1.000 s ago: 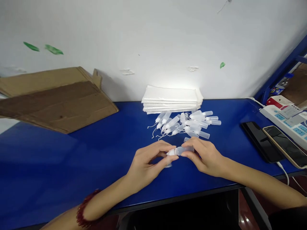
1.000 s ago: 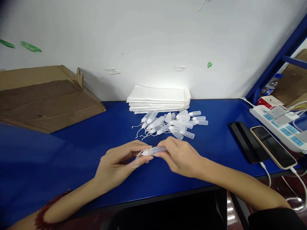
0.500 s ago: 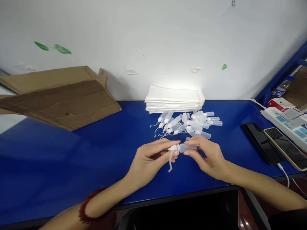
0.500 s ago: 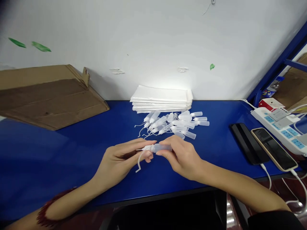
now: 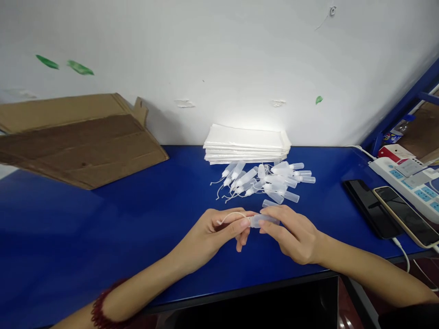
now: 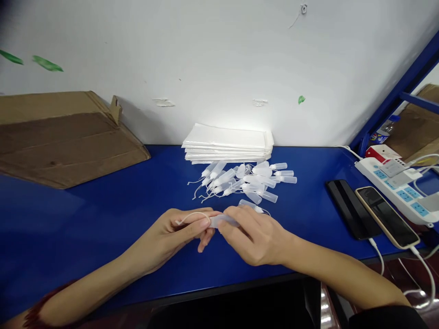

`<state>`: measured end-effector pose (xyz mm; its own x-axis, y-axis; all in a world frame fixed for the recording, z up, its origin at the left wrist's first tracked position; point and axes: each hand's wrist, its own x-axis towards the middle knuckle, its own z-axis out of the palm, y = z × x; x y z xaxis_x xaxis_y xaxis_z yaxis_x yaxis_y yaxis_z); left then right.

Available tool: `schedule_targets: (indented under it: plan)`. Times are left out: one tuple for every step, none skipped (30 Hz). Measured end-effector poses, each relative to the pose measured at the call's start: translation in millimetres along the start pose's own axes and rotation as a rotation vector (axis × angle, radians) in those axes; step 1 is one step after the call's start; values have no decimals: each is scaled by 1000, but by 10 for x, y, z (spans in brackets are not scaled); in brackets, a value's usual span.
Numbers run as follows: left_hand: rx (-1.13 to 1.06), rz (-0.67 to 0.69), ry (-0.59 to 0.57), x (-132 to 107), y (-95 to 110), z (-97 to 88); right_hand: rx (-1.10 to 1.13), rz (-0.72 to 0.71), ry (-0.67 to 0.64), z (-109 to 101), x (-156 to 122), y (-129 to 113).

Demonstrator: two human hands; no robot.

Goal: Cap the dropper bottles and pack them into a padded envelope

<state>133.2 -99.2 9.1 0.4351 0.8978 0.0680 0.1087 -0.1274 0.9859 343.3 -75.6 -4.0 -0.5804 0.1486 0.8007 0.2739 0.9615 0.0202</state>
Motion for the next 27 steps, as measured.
schedule_targets:
  plan:
    - [-53,-48,-5,6,-7,-4,-4,-3,6,-3,6,0]
    - [-116,-97,1,14,-11,-7,-11,-4,15,-5,12,-1]
    - [-177,-144,14,23,-12,-9,-21,-6,21,-5,18,-4]
    - [-226,-181,28,29,-11,-9,-30,-4,26,-3,23,-8]
    - [-255,-202,38,33,-8,-6,-32,4,28,0,28,-14]
    - [-261,-203,45,31,-5,1,-21,24,33,4,32,-21]
    - [-241,-182,52,23,-1,12,6,60,38,9,36,-30]
    - [-191,-139,72,10,1,27,48,111,44,12,41,-39]
    - [-105,-69,109,-9,0,46,102,170,50,14,47,-48]
    - [8,27,166,-30,-6,67,164,231,52,14,52,-57]
    - [139,143,234,-52,-16,88,228,296,49,12,57,-65]
    - [276,264,296,-73,-32,107,290,366,40,9,61,-72]
    - [399,383,344,-89,-50,123,346,434,27,5,64,-78]
    - [495,487,371,-100,-68,133,393,492,13,1,66,-83]
    - [557,557,380,-106,-84,139,429,537,1,-4,67,-86]
    - [584,585,380,-106,-94,139,449,565,-5,-8,68,-88]
    - [578,582,372,-103,-97,135,454,571,-4,-12,70,-89]
    - [541,553,363,-98,-91,129,450,561,3,-15,71,-89]
    - [482,505,353,-91,-79,120,440,549,13,-18,74,-88]
    - [410,443,336,-85,-61,110,429,536,24,-21,77,-87]
    - [331,377,316,-77,-41,100,420,524,35,-23,80,-85]
    - [250,307,294,-70,-22,89,411,507,46,-23,82,-82]
    - [174,230,271,-62,-7,78,402,487,58,-23,83,-78]
    - [101,151,244,-52,2,67,387,461,69,-21,82,-74]
    - [33,77,212,-41,6,56,369,429,75,-17,80,-69]
    - [-25,11,174,-30,5,45,346,394,80,-13,76,-64]
    - [-68,-46,131,-19,2,37,322,358,81,-8,71,-59]
